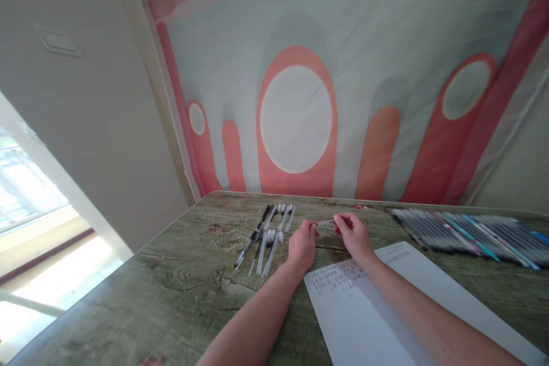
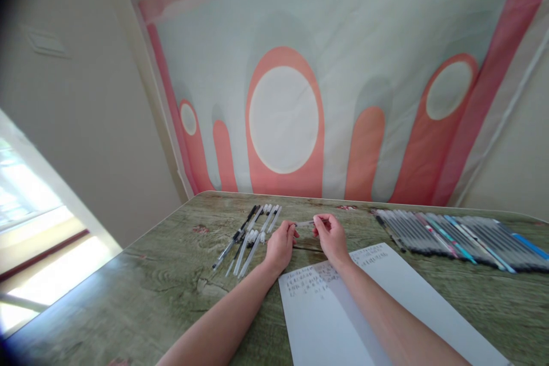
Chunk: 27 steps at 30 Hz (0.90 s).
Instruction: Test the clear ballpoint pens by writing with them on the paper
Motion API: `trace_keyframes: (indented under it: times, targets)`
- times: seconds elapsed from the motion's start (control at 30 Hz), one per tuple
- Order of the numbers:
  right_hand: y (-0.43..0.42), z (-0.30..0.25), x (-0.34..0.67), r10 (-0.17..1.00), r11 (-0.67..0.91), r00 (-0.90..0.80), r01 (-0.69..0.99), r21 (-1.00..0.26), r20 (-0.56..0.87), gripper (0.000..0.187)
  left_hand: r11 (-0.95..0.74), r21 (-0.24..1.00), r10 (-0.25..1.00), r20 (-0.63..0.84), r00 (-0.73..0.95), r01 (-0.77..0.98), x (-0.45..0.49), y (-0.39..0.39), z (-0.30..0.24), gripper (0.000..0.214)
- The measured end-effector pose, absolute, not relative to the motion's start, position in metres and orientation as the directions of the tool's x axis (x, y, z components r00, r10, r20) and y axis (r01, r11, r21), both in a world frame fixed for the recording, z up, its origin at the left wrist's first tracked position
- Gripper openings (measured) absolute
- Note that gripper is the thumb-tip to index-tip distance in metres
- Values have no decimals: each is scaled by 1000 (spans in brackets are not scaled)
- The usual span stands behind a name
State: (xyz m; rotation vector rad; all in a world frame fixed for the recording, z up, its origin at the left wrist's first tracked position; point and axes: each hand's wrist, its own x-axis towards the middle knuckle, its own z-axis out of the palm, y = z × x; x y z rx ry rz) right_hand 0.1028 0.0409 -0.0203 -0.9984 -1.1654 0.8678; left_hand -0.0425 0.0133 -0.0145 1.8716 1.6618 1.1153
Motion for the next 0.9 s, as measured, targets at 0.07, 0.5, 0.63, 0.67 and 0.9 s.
trace_keyframes:
  times: [0.07, 0.5, 0.63, 0.67, 0.9]
  targets:
    - [40, -19, 103, 923, 347, 185, -27, -938, 336, 34, -206, 749, 958, 287, -28, 629, -43, 13, -15, 33]
    - [29, -15, 92, 914, 407, 5, -9, -913, 407, 29, -236, 907, 968, 251, 3, 349, -47, 30, -33, 46]
    - [29, -17, 92, 923, 384, -5, 2, -923, 384, 32, -238, 909, 969, 248, 13, 341, -48, 29, -34, 46]
    - [29, -17, 92, 925, 379, -10, 2, -925, 379, 32, -240, 905, 968, 252, 11, 352, -48, 29, -33, 46]
    - [29, -19, 92, 925, 380, -50, 63, -923, 377, 31, -248, 871, 958, 285, -24, 425, -49, 30, -33, 45]
